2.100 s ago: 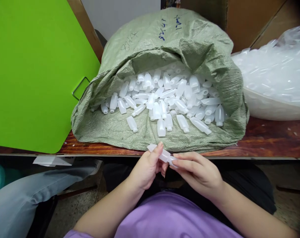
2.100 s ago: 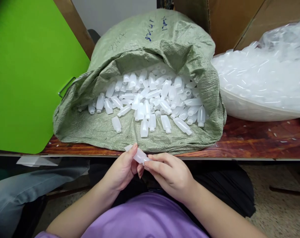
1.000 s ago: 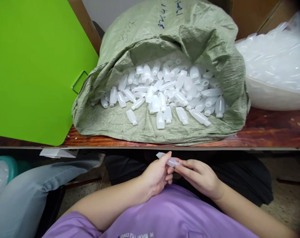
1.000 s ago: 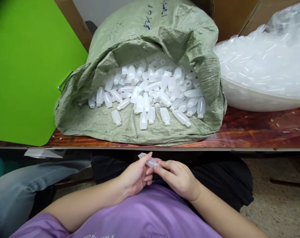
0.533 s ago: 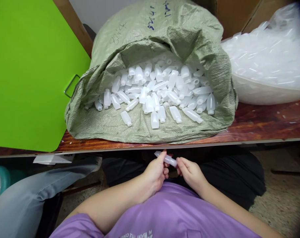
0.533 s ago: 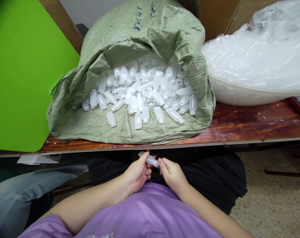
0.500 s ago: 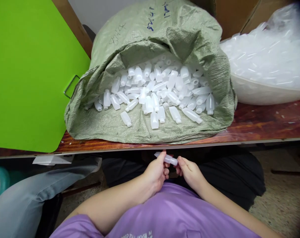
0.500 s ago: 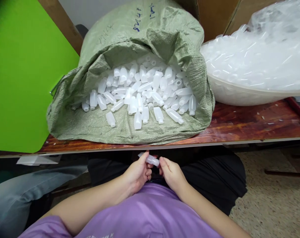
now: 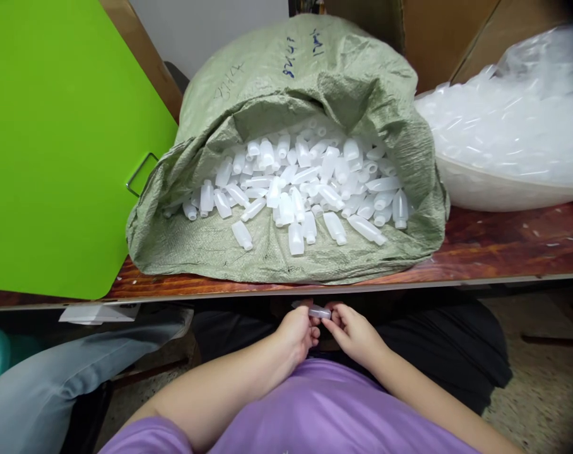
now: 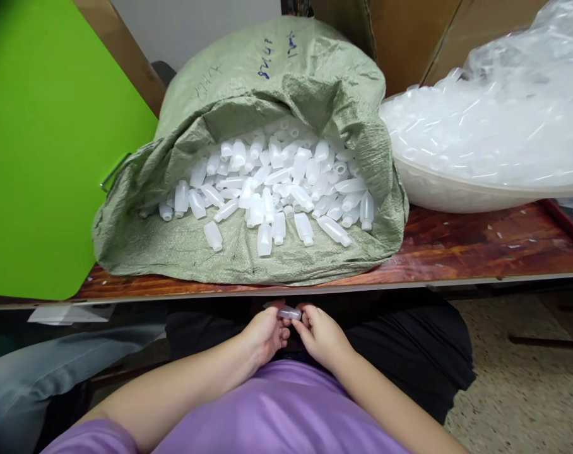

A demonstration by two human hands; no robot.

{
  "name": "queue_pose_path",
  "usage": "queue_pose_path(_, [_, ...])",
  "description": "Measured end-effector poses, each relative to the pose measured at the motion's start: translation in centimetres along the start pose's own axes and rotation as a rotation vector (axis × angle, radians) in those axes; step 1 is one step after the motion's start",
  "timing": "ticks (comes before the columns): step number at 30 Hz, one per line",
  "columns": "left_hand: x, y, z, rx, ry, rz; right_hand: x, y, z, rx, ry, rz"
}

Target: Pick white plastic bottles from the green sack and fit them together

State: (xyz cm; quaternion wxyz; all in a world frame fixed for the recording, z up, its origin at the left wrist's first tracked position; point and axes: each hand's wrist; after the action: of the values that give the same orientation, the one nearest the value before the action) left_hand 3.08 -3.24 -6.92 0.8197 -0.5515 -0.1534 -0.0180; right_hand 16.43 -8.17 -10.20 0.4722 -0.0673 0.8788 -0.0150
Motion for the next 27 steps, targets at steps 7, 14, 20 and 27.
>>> queue_pose_path(7, [0.4,3.9,0.3,-0.034,0.190,-0.109,-5.7,0.2,0.0,-0.022,-0.083,-0.238])
queue_pose_path(14, [-0.1,-1.7,4.5,-0.007,0.640,-0.356,-16.4,3.3,-2.7,-0.212,-0.010,0.053])
queue_pose_path(20, [-2.6,-11.7,14.0,0.835,1.365,-0.424,-18.6,12.0,-4.6,-0.143,-0.617,0.153])
queue_pose_path(27, [-6.1,-8.4,21.0,1.380,1.981,0.356,-16.9,18.1,-7.7,-0.140,-0.770,0.008])
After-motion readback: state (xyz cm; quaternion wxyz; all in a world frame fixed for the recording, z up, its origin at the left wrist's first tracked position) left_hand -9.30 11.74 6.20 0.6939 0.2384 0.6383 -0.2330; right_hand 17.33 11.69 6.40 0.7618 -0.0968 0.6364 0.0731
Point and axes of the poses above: each hand's wrist, its own y-axis towards the middle knuckle, its own x-axis out of the palm, z = x × y, and after that the axes turned 9 degrees about -y, right-handed
